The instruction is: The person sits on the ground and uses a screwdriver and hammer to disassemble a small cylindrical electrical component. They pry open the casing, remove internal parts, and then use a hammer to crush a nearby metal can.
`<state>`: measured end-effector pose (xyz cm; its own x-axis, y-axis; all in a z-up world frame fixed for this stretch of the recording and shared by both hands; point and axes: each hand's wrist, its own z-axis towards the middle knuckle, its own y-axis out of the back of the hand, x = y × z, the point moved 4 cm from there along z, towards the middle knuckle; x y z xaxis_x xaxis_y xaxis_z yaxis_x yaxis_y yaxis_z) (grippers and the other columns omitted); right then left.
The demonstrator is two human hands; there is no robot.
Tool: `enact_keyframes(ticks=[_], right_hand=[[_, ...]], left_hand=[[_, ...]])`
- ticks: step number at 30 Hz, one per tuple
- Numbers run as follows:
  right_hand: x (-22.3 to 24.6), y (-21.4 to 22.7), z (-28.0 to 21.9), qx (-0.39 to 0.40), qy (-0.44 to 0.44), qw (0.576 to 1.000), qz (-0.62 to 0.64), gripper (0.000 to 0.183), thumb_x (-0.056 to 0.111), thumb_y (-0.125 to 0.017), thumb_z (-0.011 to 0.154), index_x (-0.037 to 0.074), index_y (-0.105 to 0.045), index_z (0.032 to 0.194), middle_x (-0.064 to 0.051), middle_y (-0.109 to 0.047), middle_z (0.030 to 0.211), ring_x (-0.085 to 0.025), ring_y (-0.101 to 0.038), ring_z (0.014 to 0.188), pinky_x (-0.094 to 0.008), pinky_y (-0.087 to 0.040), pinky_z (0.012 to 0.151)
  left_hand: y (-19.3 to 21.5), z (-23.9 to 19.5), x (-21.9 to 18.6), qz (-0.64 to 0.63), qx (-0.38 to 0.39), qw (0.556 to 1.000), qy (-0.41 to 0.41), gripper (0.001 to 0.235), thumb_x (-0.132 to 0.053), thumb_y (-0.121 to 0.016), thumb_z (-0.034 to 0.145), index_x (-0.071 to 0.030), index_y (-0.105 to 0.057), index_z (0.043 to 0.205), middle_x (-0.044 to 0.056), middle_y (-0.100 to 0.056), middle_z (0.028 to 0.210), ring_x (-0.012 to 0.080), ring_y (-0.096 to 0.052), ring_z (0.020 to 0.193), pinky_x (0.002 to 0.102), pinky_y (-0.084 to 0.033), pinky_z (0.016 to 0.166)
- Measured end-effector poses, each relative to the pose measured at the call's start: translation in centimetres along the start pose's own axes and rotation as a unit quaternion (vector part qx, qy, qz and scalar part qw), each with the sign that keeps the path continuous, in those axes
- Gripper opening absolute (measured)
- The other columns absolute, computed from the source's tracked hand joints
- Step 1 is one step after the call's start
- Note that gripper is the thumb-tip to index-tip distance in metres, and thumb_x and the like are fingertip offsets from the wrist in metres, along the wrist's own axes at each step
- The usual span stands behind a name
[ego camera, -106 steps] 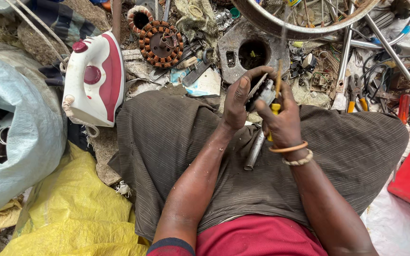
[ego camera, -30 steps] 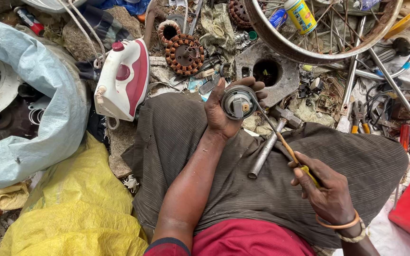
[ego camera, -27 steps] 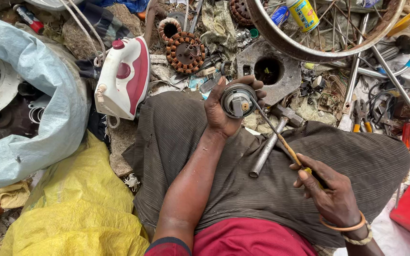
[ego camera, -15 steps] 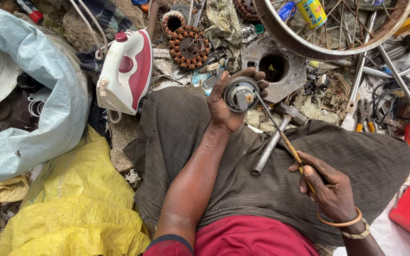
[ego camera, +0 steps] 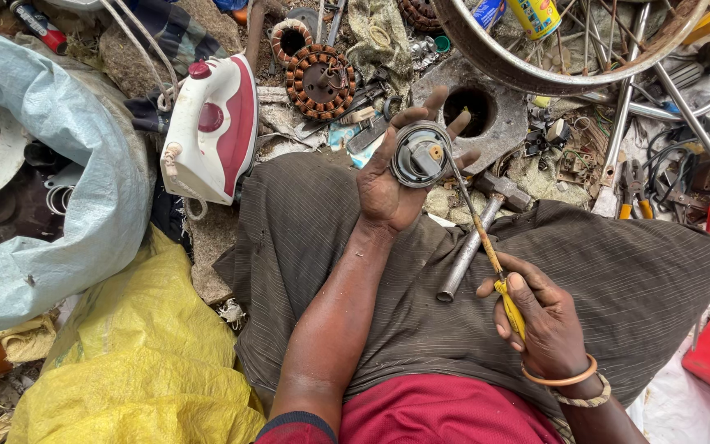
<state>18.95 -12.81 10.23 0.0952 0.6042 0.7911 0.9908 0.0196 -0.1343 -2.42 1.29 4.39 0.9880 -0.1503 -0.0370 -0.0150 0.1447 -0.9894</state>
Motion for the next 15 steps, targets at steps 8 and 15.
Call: enact_keyframes(ticks=[8, 15], right_hand=[[-2.1, -1.3, 1.0, -0.033, 0.016, 0.996, -0.086, 0.046, 0.025, -0.055, 0.103, 0.006, -0.059, 0.144, -0.004, -0.06, 0.076, -0.005, -0.046, 0.05, -0.018, -0.034, 0.039], [-4.3, -3.5, 3.4, -0.063, 0.144, 0.968, -0.193, 0.039, 0.015, -0.061, 0.107, 0.006, -0.065, 0.144, -0.001, -0.056, 0.079, -0.005, -0.046, 0.066, -0.022, -0.042, 0.056]], left_hand=[[2.6, -0.7, 0.5, 0.117, -0.137, 0.983, -0.04, 0.043, -0.038, -0.065, 0.105, -0.007, -0.061, 0.135, 0.018, -0.062, 0.142, 0.0316, -0.066, 0.124, 0.046, -0.061, 0.099], [4.7, -0.2, -0.7, 0.134, -0.209, 0.962, -0.114, 0.029, -0.032, -0.067, 0.105, -0.008, -0.063, 0.121, 0.012, -0.067, 0.117, 0.0247, -0.069, 0.104, 0.04, -0.063, 0.086]])
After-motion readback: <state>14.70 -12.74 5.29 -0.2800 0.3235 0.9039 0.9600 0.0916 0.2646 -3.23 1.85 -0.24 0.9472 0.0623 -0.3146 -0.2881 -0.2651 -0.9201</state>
